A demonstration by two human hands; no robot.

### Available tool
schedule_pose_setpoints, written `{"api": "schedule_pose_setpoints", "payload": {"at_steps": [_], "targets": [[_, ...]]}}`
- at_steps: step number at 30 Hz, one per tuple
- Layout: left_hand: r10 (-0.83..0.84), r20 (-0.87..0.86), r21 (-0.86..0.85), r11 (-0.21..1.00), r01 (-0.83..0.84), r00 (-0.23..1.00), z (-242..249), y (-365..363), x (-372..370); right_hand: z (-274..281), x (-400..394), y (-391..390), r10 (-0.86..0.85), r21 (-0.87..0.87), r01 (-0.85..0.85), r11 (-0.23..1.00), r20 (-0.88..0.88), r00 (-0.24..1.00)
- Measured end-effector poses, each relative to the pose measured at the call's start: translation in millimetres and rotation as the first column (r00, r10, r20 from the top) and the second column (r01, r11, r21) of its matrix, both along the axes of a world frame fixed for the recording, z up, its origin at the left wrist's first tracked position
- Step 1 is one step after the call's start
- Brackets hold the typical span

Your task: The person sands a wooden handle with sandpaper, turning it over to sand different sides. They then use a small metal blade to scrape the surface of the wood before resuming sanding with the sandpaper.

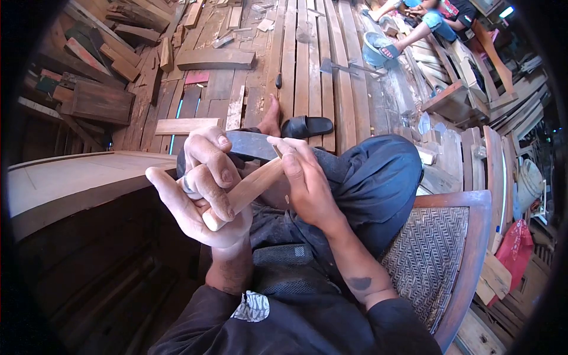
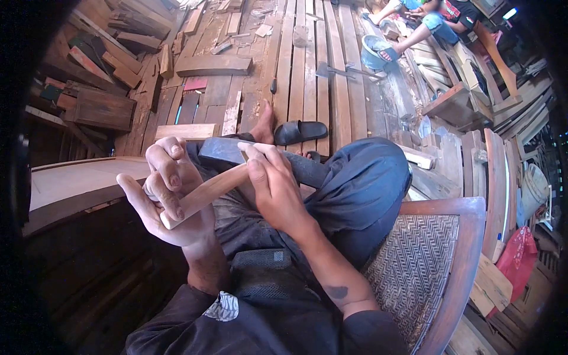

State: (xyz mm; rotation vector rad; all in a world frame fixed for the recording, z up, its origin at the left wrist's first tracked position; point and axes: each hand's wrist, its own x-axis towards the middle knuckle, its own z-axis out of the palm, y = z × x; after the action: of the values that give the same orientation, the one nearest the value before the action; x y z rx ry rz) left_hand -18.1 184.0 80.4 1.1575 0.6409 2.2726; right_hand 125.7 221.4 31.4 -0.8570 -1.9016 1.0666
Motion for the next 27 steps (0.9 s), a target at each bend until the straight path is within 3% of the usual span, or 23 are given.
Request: {"api": "schedule_pose_setpoints", "payload": {"at_steps": [3,6,8,9,12,16,18,25,27], "targets": [[-0.088,-0.079,0.012,0.996,0.089,0.993,-6.0,0.0,-5.5,30.3,-4.6,-19.2,0.033,-0.025,-0.035,0.999,-0.058,0.998],[-0.084,-0.086,0.017,0.996,0.086,0.993,0.0,1.5,1.7,23.2,-10.3,-17.1,0.021,0.160,-0.005,0.987,-0.098,0.995],[-0.115,-0.089,0.024,0.993,0.118,0.989,1.9,-0.2,-4.3,-10.3,-9.3,-7.4,-0.084,0.146,0.092,0.985,-0.062,0.995],[-0.027,0.007,0.067,0.997,0.027,1.000,2.4,4.5,1.7,-15.0,-9.0,-2.9,-0.117,0.127,0.124,0.984,-0.057,0.991],[-0.036,-0.016,0.044,0.998,0.037,0.999,-1.6,-2.5,-1.9,-24.6,-9.3,0.4,-0.192,0.169,0.199,0.965,-0.056,0.980],[0.131,0.105,0.038,0.990,-0.136,0.986,10.2,-13.4,14.9,-32.8,-9.5,6.9,-0.233,0.220,0.234,0.947,-0.029,0.972],[0.133,0.168,0.069,0.987,-0.146,0.977,20.0,-18.5,20.5,-34.5,-8.2,7.8,-0.229,0.248,0.220,0.943,0.007,0.973],[0.249,0.120,-0.008,0.968,-0.250,0.961,33.5,-34.6,10.0,-38.8,-9.3,7.5,-0.249,0.308,0.230,0.923,0.025,0.968],[0.179,0.086,0.005,0.984,-0.180,0.980,35.4,-43.2,4.6,-40.2,-8.2,7.8,-0.244,0.314,0.222,0.923,0.032,0.969]]}}
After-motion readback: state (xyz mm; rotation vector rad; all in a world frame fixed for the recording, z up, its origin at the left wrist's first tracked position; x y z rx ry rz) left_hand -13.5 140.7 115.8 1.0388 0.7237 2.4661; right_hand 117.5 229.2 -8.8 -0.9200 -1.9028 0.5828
